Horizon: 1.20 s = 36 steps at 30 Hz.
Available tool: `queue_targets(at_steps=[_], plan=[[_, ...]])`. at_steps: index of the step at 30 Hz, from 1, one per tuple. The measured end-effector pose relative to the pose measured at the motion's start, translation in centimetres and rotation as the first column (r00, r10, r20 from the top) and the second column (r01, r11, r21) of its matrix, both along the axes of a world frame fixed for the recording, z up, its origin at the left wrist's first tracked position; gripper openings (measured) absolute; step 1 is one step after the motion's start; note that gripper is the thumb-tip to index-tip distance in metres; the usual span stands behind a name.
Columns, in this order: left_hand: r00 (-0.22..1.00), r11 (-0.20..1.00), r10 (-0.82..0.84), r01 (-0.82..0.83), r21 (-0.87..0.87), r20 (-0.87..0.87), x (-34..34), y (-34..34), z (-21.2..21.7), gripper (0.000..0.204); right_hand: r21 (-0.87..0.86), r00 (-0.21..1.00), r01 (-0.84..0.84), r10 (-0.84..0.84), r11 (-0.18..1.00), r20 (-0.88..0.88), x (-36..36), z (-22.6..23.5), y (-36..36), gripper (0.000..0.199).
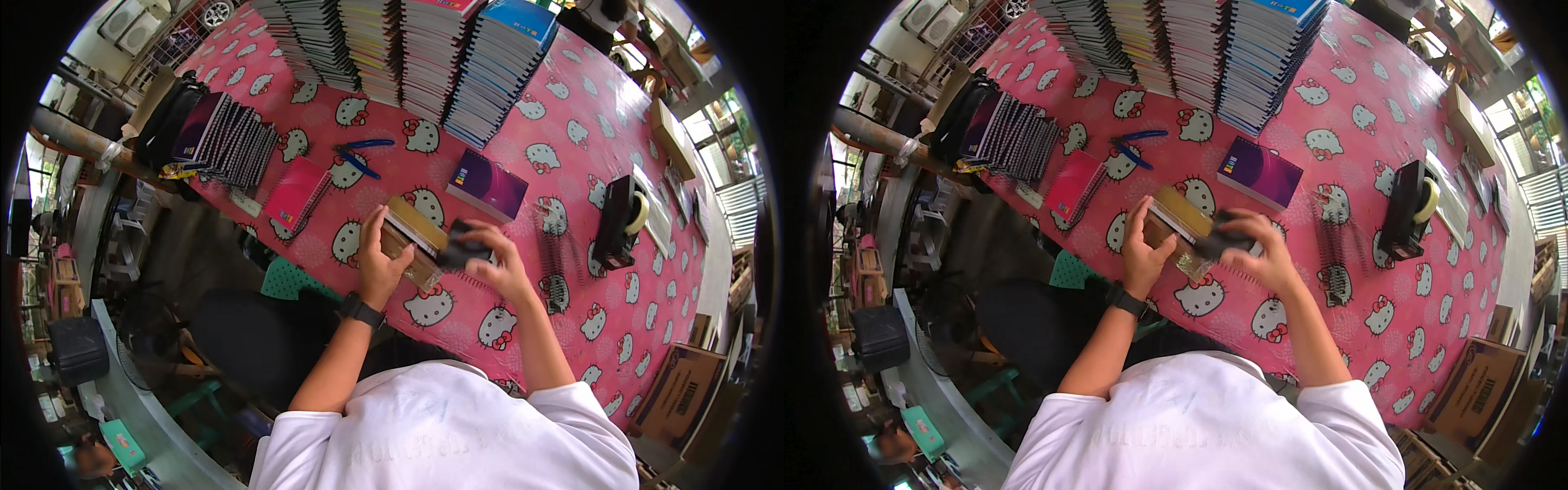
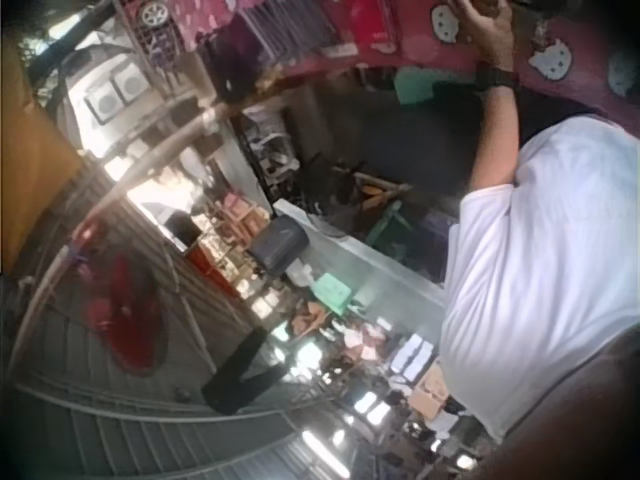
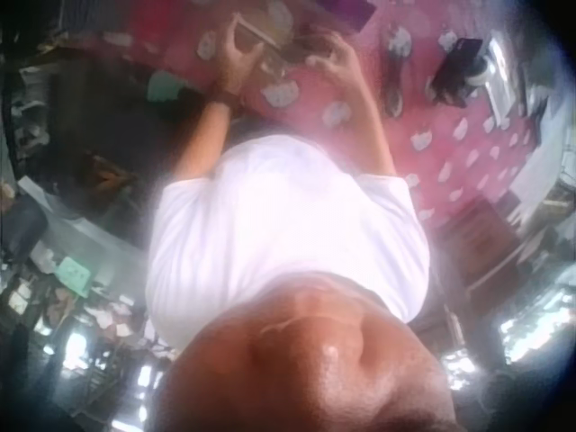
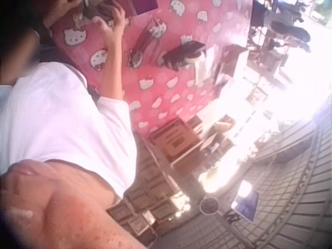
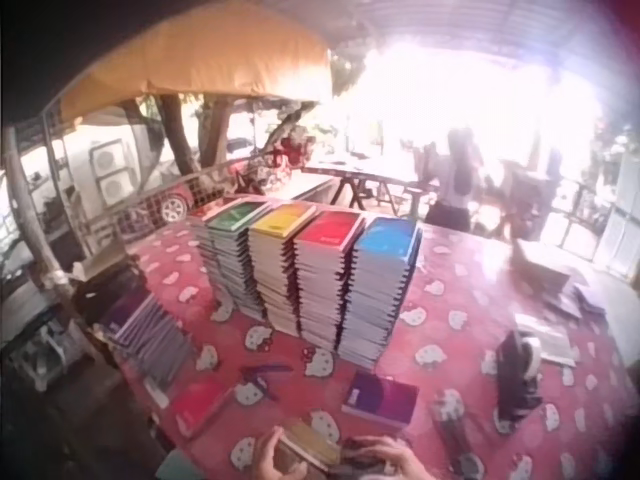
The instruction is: The person manually binds small notebooks by threading plastic coils through pre-punched holes, using a black tool to help guide the coil.
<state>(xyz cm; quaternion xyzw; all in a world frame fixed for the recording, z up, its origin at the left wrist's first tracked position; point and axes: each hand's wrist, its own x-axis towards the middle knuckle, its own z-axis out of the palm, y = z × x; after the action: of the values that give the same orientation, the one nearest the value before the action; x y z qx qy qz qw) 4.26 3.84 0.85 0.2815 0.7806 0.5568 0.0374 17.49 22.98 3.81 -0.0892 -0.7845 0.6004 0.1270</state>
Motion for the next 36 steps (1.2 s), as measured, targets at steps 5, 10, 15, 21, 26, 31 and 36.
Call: queue_targets(at_steps=[5, 10, 15, 21, 26, 31, 36], plan=[[1.0, 0.999, -0.022, 0.022, 0.035, 0.011, -0.5, -0.2, -0.7, 0.067, 0.233, 0.982, 0.131, -0.159, 0.964, 0.106, -2.0, -0.4, -0.3, 0.052], [1.0, 0.998, -0.021, 0.021, 0.054, 0.002, -0.8, -0.2, -0.7, 0.068, 0.263, 0.995, -0.053, 0.03, 0.963, 0.09, -2.7, 1.4, -1.5, 0.053], [1.0, 0.994, -0.021, 0.021, 0.109, 0.004, -1.0, 0.2, -1.2, 0.07, 0.277, 0.997, -0.059, 0.043, 0.959, 0.065, -3.7, 1.6, -1.3, 0.053], [0.999, 0.996, 0.009, -0.006, 0.091, -0.032, -0.9, 0.1, -1.4, 0.07, 0.222, 1.0, -0.001, -0.005, 0.975, 0.026, -4.9, 2.4, -1.6, 0.05], [0.999, 0.995, -0.006, 0.009, 0.101, -0.035, -1.3, 0.2, -1.2, 0.068, 0.251, 0.997, 0.049, -0.063, 0.967, 0.051, -6.2, 1.3, -1.8, 0.051], [1.0, 0.993, -0.02, 0.022, 0.115, -0.015, -1.2, 0.2, -1.3, 0.065, 0.247, 0.996, 0.05, -0.066, 0.968, 0.059, -6.6, 0.4, -2.3, 0.054], [1.0, 0.991, -0.023, 0.025, 0.129, -0.017, -1.1, -0.1, -1.1, 0.063, 0.061, 0.998, 0.011, -0.014, 0.998, 0.053, -6.5, -0.2, -3.3, 0.053]])
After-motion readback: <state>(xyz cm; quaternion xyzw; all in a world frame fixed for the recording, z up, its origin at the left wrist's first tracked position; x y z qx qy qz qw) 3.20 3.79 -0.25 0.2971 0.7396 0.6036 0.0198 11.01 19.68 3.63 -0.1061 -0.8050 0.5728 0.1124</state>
